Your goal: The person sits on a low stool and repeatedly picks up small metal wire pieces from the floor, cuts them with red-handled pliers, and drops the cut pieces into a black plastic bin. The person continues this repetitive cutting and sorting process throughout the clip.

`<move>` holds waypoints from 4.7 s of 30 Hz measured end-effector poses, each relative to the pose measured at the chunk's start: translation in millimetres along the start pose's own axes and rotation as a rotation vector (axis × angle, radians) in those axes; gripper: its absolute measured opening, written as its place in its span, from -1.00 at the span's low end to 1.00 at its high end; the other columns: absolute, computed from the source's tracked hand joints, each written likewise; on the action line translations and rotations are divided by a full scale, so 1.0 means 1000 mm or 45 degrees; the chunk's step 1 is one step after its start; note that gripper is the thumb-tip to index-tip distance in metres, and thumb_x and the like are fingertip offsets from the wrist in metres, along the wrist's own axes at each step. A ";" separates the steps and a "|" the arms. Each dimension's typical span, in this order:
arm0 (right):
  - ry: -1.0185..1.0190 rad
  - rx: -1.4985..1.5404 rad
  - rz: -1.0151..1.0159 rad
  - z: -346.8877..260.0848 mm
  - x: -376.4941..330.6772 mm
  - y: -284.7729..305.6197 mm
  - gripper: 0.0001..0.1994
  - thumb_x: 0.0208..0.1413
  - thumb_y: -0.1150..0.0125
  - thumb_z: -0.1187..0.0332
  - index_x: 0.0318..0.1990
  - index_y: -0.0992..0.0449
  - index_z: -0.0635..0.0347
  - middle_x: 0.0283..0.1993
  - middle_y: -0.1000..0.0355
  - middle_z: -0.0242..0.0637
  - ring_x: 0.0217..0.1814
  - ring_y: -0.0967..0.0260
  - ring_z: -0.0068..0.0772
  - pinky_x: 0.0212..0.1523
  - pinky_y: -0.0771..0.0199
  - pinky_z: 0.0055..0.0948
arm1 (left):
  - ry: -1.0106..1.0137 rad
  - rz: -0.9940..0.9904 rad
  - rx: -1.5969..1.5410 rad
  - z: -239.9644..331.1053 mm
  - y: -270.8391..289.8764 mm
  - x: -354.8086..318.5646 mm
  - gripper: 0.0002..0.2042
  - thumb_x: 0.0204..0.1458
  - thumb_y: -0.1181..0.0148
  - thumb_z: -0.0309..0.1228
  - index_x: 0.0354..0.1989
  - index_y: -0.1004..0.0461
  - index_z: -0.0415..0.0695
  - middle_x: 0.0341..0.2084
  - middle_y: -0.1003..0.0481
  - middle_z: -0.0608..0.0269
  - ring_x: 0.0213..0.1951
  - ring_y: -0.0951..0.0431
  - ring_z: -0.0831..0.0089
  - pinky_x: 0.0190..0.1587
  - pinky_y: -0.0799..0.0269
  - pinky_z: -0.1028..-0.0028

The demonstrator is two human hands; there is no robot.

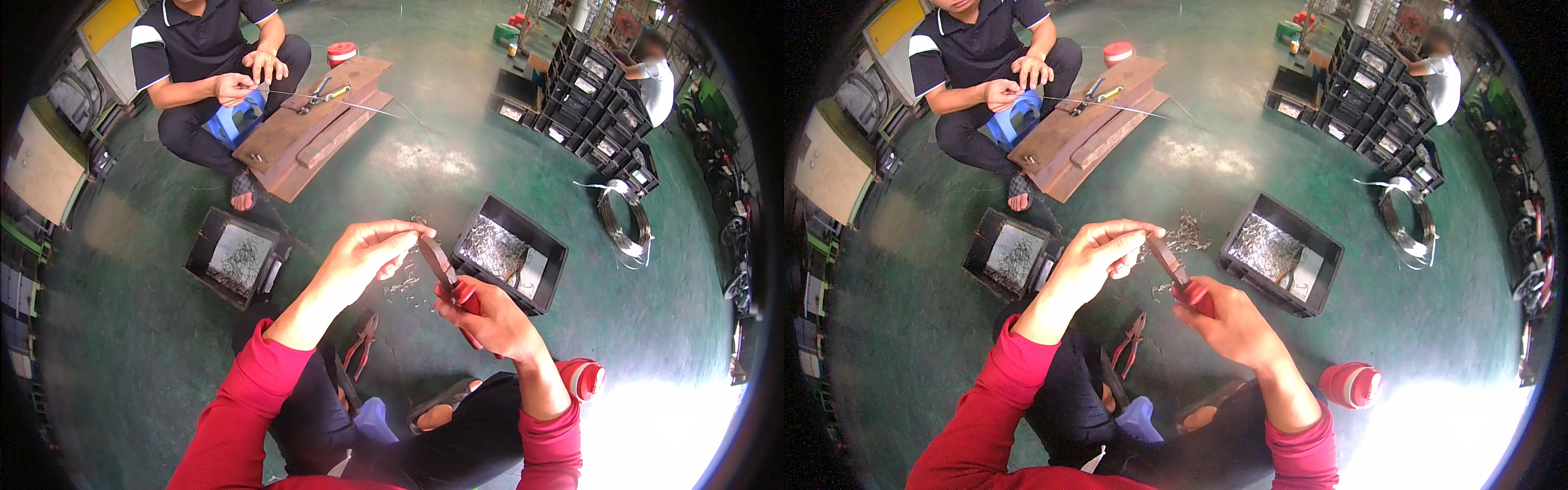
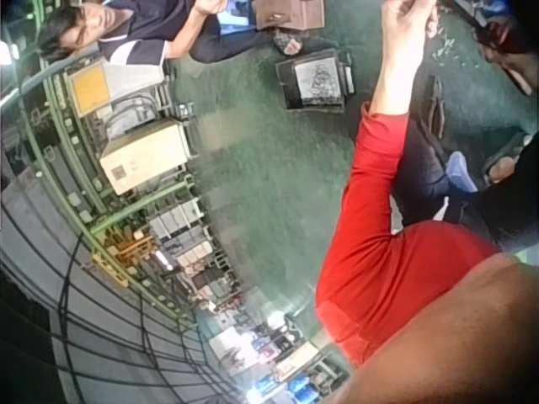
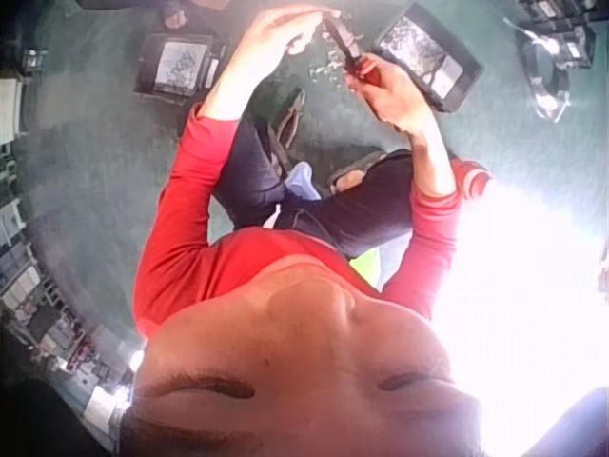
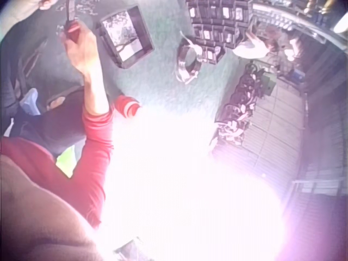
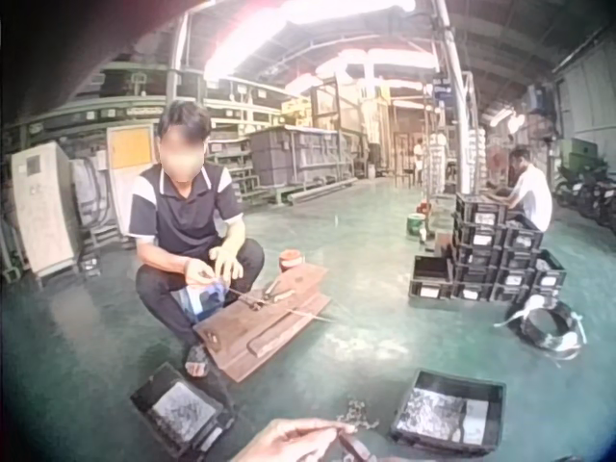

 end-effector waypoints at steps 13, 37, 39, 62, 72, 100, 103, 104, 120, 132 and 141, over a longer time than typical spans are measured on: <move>-0.008 0.079 -0.010 0.001 -0.001 -0.003 -0.67 0.13 -0.22 0.23 -0.04 -0.46 0.26 -0.38 -0.48 -0.20 -0.35 -0.36 -0.47 -0.23 -0.38 -0.41 | -0.007 0.020 0.125 0.006 -0.001 -0.003 -0.78 0.20 -0.06 -0.41 -0.09 -0.56 -0.23 -0.59 -0.33 0.52 -0.56 -0.21 0.75 -0.51 -0.12 0.69; 0.197 -0.256 0.432 -0.003 0.005 0.003 -0.77 0.04 -0.33 0.30 -0.29 -0.49 0.28 -0.51 -0.48 -0.08 -0.47 -0.48 -0.19 -0.36 -0.43 -0.29 | -0.053 -0.113 0.301 0.011 -0.017 -0.010 -0.67 0.24 0.11 -0.47 0.14 -0.42 -0.17 -0.69 -0.13 0.57 -0.62 -0.07 0.77 -0.57 0.01 0.66; 0.172 -0.291 0.451 -0.001 0.007 0.002 -0.77 0.04 -0.33 0.31 -0.29 -0.48 0.28 -0.53 -0.45 -0.08 -0.49 -0.46 -0.17 -0.39 -0.41 -0.28 | -0.094 -0.084 0.287 0.009 -0.019 -0.011 -0.67 0.24 0.12 -0.48 0.14 -0.42 -0.18 -0.68 -0.13 0.58 -0.62 -0.07 0.78 -0.57 0.01 0.66; 0.378 -0.411 0.769 0.003 0.019 -0.003 -0.77 0.01 -0.31 0.30 -0.32 -0.42 0.24 -0.48 -0.46 0.04 -0.37 -0.47 0.14 -0.37 -0.43 -0.14 | -0.327 0.221 0.494 -0.004 -0.027 -0.016 -0.69 0.25 0.11 -0.49 0.11 -0.43 -0.18 -0.62 -0.15 0.61 -0.58 -0.10 0.82 -0.57 -0.01 0.70; 0.312 -0.496 0.549 0.004 0.011 0.013 -0.71 0.03 -0.32 0.26 -0.23 -0.47 0.29 -0.34 -0.48 0.08 -0.23 -0.46 0.19 -0.28 -0.44 -0.09 | -0.256 -0.024 0.671 0.004 -0.012 -0.001 -0.74 0.17 -0.05 -0.51 0.01 -0.53 -0.06 -0.47 -0.53 0.29 -0.55 -0.41 0.62 -0.47 -0.36 0.55; -0.064 0.683 -0.307 0.011 0.009 -0.012 -0.42 0.19 -0.17 0.06 0.17 -0.30 0.40 -0.04 -0.44 -0.20 0.03 -0.40 -0.37 0.14 -0.34 -0.36 | -0.451 0.262 -0.121 -0.001 -0.008 0.015 -0.83 0.16 -0.12 -0.54 -0.10 -0.54 -0.23 -0.18 -0.54 0.17 -0.14 -0.60 0.34 -0.08 -0.55 0.41; -0.043 0.672 -0.277 0.010 0.008 -0.010 -0.41 0.19 -0.17 0.06 0.18 -0.29 0.40 -0.03 -0.43 -0.20 0.03 -0.40 -0.36 0.15 -0.34 -0.34 | -0.505 0.275 -0.008 0.001 -0.009 0.014 -0.83 0.16 -0.11 -0.54 -0.11 -0.54 -0.23 -0.17 -0.54 0.18 -0.13 -0.59 0.36 -0.07 -0.55 0.42; -0.044 0.663 -0.273 0.011 0.008 -0.009 -0.42 0.20 -0.17 0.07 0.18 -0.29 0.40 -0.03 -0.43 -0.20 0.02 -0.40 -0.36 0.14 -0.34 -0.34 | -0.542 0.262 0.035 0.002 -0.010 0.014 -0.83 0.16 -0.11 -0.54 -0.11 -0.55 -0.23 -0.17 -0.53 0.19 -0.12 -0.59 0.36 -0.07 -0.55 0.42; 0.002 -0.128 0.434 0.001 -0.002 0.006 -0.68 0.07 -0.27 0.20 -0.19 -0.47 0.31 -0.26 -0.48 -0.04 -0.19 -0.46 -0.04 -0.14 -0.40 -0.24 | -0.376 0.156 0.054 0.004 -0.004 0.016 -0.75 0.19 -0.09 -0.44 -0.02 -0.49 -0.31 -0.04 -0.49 0.11 -0.09 -0.56 0.37 -0.01 -0.51 0.40; 0.260 -0.496 0.707 0.002 -0.001 0.003 -0.73 0.04 -0.29 0.35 -0.25 -0.37 0.35 -0.28 -0.38 0.05 -0.23 -0.37 0.16 -0.22 -0.34 -0.11 | -0.082 0.000 0.434 0.009 0.007 0.011 -0.78 0.12 -0.18 -0.44 -0.10 -0.57 -0.26 -0.29 -0.60 0.19 -0.23 -0.60 0.46 -0.14 -0.50 0.49; 0.288 -0.747 0.666 0.016 -0.001 -0.005 -0.70 0.05 -0.28 0.32 -0.17 -0.39 0.34 -0.25 -0.39 0.02 -0.21 -0.38 0.10 -0.18 -0.37 -0.13 | -0.241 0.150 1.107 0.010 0.005 0.006 -0.86 0.01 -0.26 -0.52 -0.24 -0.63 -0.16 -0.32 -0.61 0.17 -0.33 -0.57 0.55 -0.31 -0.48 0.56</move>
Point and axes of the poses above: each hand's wrist, its own x-axis towards the middle knuckle, its own y-axis out of the back of the hand, z = x × y, the point moved 4 cm from there along x, towards the middle knuckle
